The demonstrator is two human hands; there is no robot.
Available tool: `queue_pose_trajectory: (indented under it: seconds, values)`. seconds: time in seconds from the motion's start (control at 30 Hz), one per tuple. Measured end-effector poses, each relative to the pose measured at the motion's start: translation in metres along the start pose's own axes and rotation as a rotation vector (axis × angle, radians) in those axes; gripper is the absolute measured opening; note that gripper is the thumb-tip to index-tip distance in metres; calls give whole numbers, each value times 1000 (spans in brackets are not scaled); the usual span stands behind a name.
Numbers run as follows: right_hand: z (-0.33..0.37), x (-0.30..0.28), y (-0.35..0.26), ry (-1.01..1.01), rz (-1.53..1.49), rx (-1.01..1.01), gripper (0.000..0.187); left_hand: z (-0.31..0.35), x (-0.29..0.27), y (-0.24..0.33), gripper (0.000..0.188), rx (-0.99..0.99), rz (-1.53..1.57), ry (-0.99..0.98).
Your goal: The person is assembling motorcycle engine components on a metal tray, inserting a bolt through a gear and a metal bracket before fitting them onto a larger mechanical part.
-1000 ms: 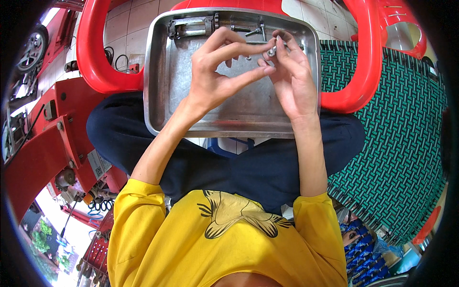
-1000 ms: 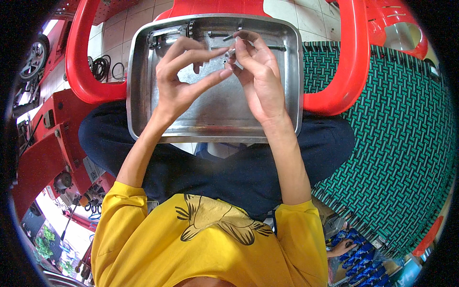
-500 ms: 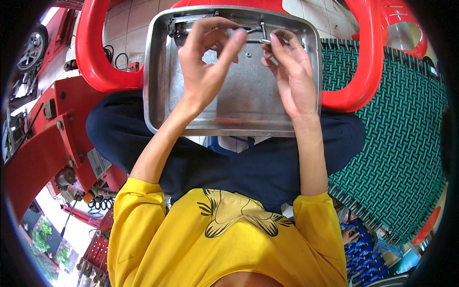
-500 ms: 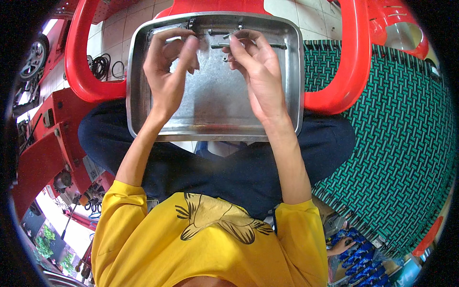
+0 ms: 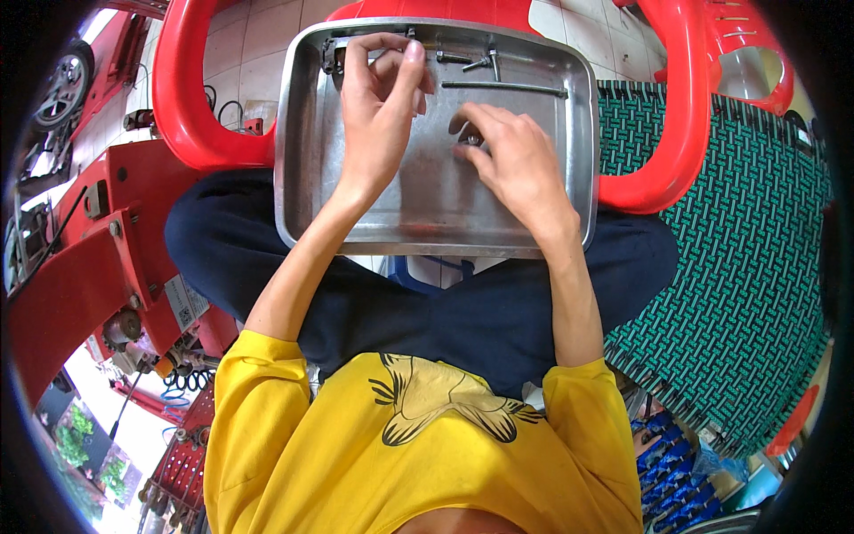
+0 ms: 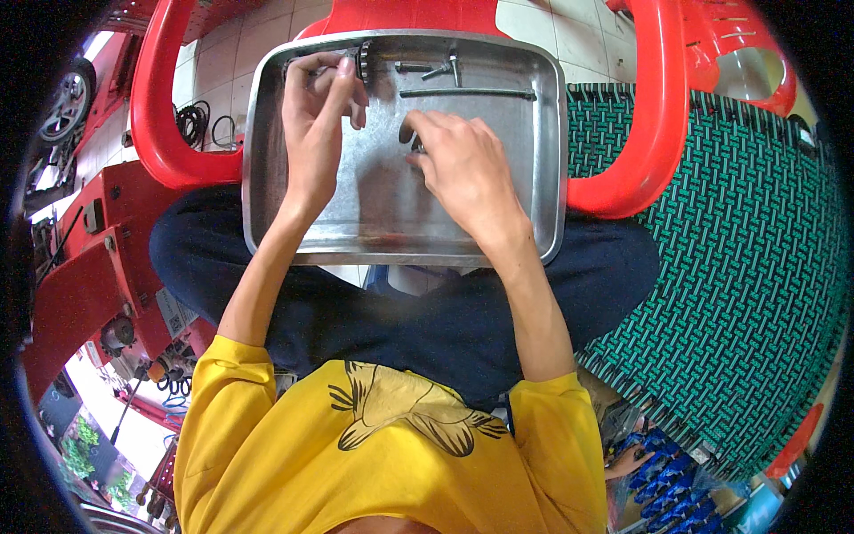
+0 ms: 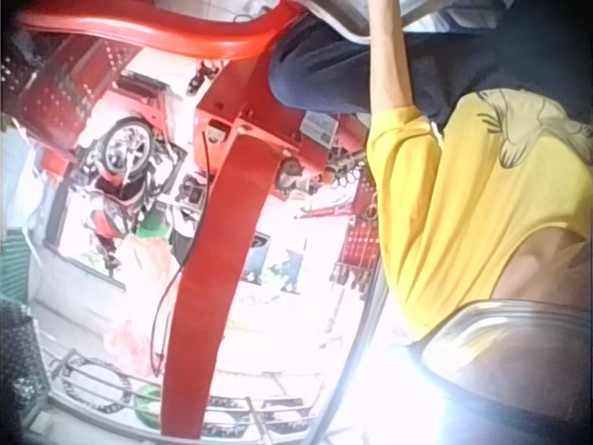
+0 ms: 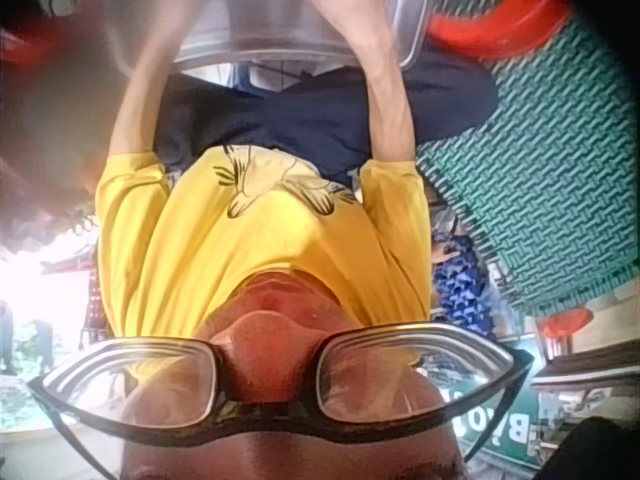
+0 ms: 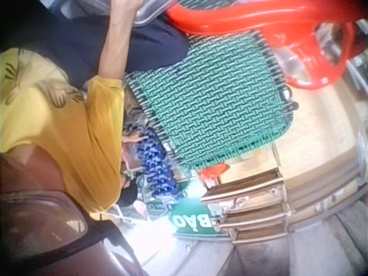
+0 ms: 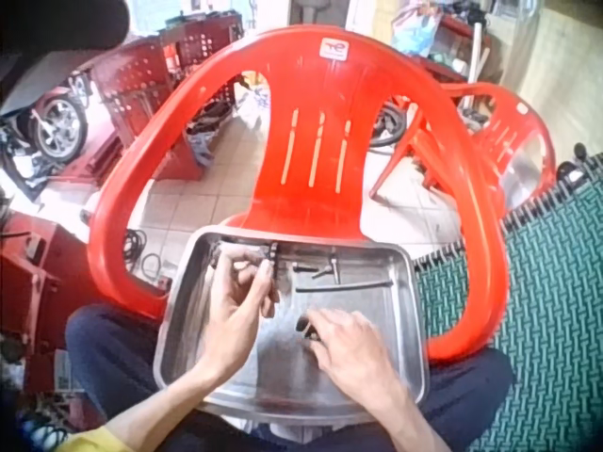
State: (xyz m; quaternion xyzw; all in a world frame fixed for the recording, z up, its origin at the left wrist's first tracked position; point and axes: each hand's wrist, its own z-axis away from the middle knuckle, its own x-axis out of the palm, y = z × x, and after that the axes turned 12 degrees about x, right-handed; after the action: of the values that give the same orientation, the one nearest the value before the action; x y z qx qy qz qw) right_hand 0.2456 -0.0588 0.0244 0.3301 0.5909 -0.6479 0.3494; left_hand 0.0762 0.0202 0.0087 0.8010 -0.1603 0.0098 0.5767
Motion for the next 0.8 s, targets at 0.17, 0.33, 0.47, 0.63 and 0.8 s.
queue_pose_trajectory:
  seconds: [0.17,0.33,0.47,0.63,0.8]
  values:
    - [2,9,4,-111,9,-191,28,1,6,-3,28,-25,-72,-1]
    - [4,7,-1,-113,6,-218,27,2,4,-8,31,-14,-147,3]
    - [3,6,3,-164,74,-176,35,0,-1,-16,35,40,-287,-57]
    - [3,5,2,-163,71,-185,32,1,0,-21,42,84,-352,-85]
    - [-1,10,5,-136,39,-214,28,5,4,-23,44,191,-434,-164]
